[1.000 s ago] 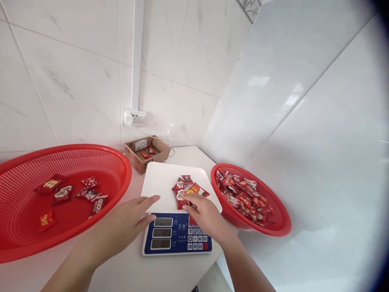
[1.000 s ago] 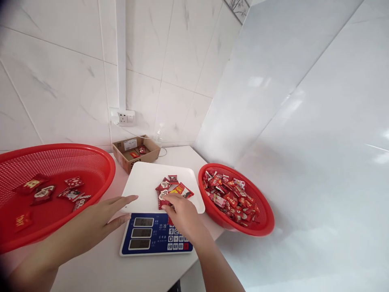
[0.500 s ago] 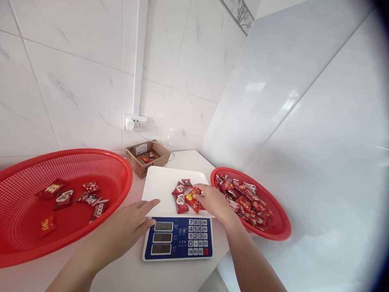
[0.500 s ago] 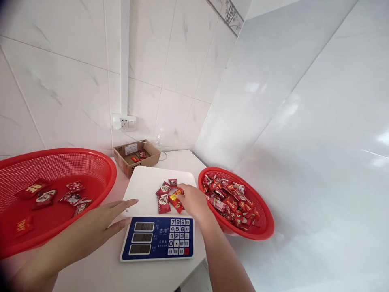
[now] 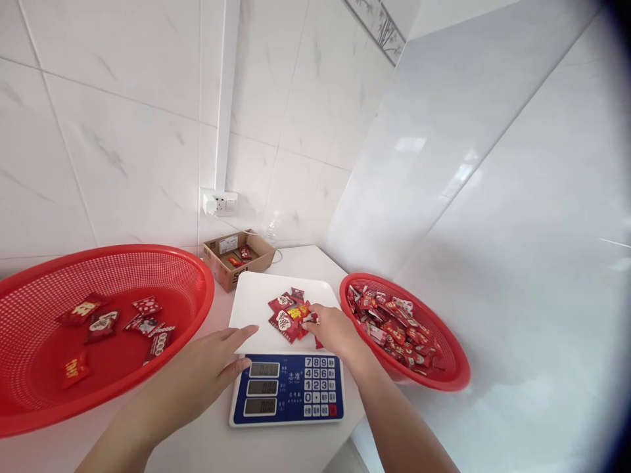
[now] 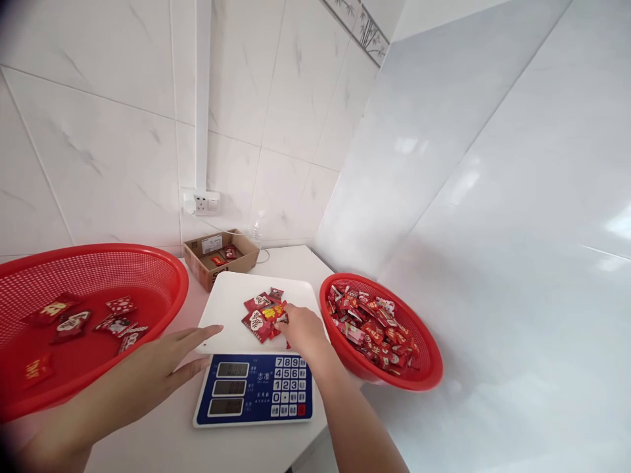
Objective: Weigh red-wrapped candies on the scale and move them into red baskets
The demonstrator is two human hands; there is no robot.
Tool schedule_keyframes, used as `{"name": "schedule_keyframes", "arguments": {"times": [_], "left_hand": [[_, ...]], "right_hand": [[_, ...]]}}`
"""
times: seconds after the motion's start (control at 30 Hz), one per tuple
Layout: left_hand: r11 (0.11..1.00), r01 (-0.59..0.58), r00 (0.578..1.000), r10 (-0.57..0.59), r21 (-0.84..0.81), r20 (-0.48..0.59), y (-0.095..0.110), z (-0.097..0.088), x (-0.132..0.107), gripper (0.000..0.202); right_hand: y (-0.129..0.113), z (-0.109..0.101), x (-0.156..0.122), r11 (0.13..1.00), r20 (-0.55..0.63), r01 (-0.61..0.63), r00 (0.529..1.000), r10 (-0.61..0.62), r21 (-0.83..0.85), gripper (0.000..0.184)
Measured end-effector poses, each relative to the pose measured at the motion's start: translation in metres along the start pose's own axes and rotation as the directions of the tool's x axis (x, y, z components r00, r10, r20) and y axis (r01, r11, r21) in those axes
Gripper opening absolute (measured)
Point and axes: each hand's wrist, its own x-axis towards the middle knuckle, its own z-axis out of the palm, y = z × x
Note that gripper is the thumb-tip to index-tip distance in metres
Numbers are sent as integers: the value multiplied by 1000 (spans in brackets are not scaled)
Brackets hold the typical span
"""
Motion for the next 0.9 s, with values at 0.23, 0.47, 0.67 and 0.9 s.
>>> {"name": "schedule_keyframes", "arguments": {"times": [0.23, 0.47, 0.67, 0.9], "left_hand": [[1000, -6, 1000, 7, 23, -15, 1, -2, 0, 48], [999, -33, 999, 35, 34, -40, -3, -1, -1, 48], [999, -25, 999, 27, 44, -46, -6, 3, 0, 47], [998, -27, 999, 29, 58, -44, -6, 2, 0, 48]], "right_hand": [[1, -5, -4, 970, -88, 66, 995, -47, 236, 35], [27, -10, -7, 886, -120, 107, 991, -58, 452, 48], [30, -4, 6, 891, -170, 47, 985, 35, 451, 63], [41, 11, 19, 913, -186, 42, 982, 38, 407, 57]]}}
